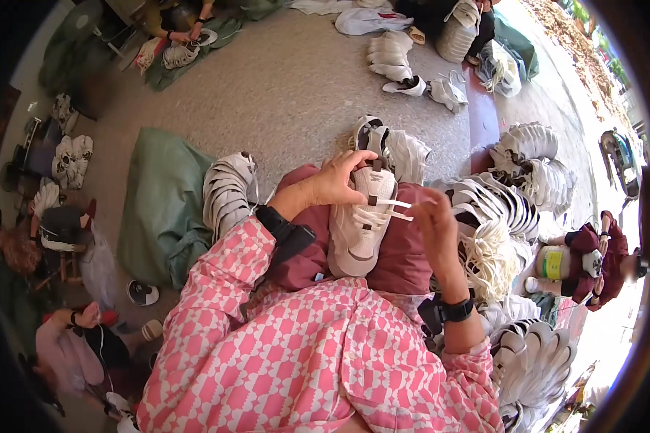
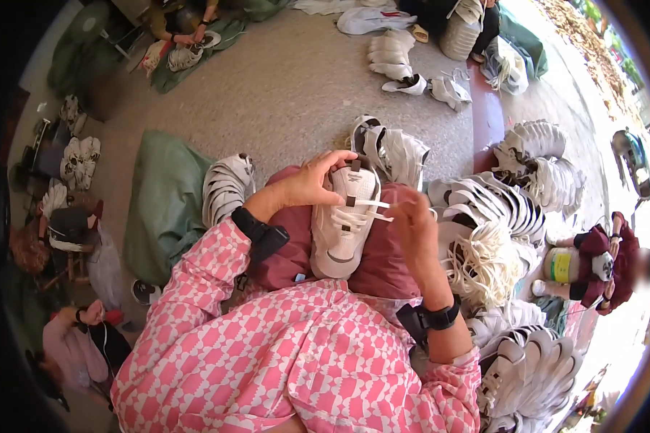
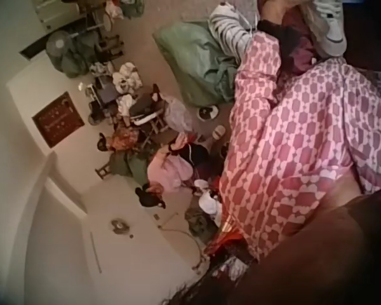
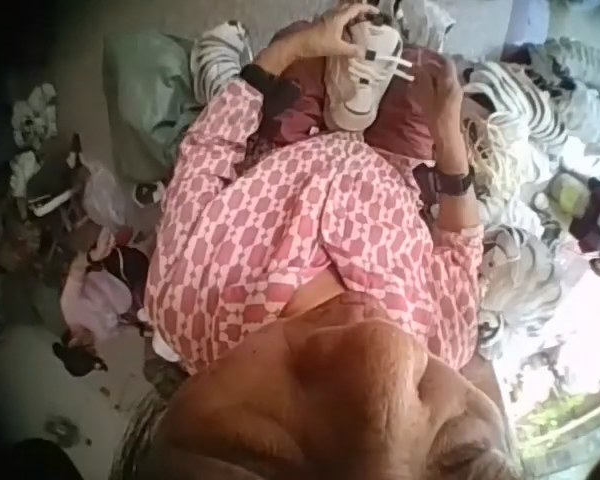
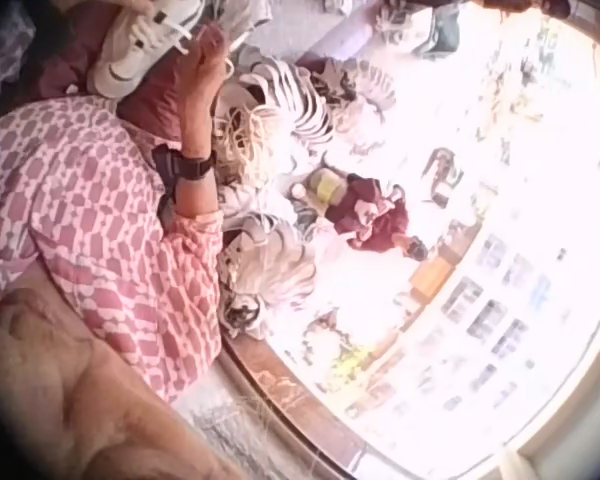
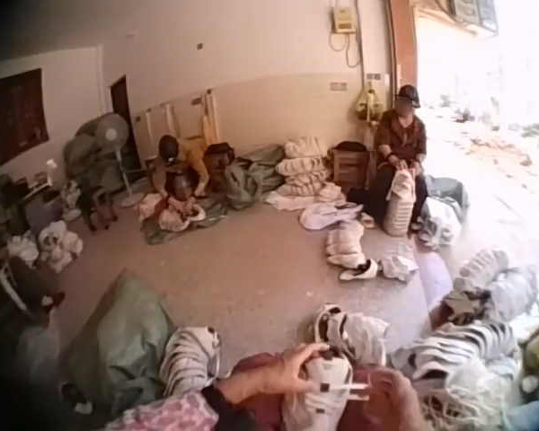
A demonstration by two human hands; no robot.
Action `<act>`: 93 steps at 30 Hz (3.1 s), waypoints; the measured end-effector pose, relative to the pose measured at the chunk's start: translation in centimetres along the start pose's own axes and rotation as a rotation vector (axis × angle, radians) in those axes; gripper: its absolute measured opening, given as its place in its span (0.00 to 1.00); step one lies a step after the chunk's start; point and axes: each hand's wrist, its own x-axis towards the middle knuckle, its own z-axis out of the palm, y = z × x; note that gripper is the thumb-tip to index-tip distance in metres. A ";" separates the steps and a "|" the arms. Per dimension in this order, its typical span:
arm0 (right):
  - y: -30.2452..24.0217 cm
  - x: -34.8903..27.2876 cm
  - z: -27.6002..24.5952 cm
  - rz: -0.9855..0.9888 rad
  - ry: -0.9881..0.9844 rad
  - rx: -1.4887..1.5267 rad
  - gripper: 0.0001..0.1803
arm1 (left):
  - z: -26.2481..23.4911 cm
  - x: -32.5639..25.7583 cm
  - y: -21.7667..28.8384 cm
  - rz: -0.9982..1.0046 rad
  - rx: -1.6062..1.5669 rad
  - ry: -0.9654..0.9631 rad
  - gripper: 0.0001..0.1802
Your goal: The recorder inserts laces into a shoe while sitting in a factory or workshop environment with several other workers.
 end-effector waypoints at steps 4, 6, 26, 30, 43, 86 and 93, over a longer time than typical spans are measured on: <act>-1.5 1.0 2.2 -0.251 -0.126 -0.200 0.09 | 0.0 0.3 0.0 -0.042 0.207 -0.070 0.49; -1.4 1.2 2.7 -0.350 -0.076 -0.273 0.06 | 0.2 0.3 -0.3 -0.084 0.223 -0.074 0.50; -0.3 1.9 4.6 -0.312 -0.137 -0.427 0.02 | 0.5 0.4 -2.0 -0.110 0.121 -0.040 0.50; -0.2 1.4 5.2 -0.286 -0.053 -0.399 0.04 | 0.5 0.4 -2.0 -0.099 0.183 -0.053 0.50; -0.5 1.8 5.9 -0.113 0.017 -0.376 0.05 | 1.9 -0.6 -1.6 0.140 -0.066 0.183 0.41; 2.1 0.1 3.5 0.494 -0.094 1.052 0.18 | -1.7 -10.8 0.5 -0.432 -1.027 -0.097 0.30; 2.5 -0.3 3.8 0.391 -0.049 1.009 0.10 | 1.5 -8.5 0.7 -0.309 -1.234 -0.047 0.39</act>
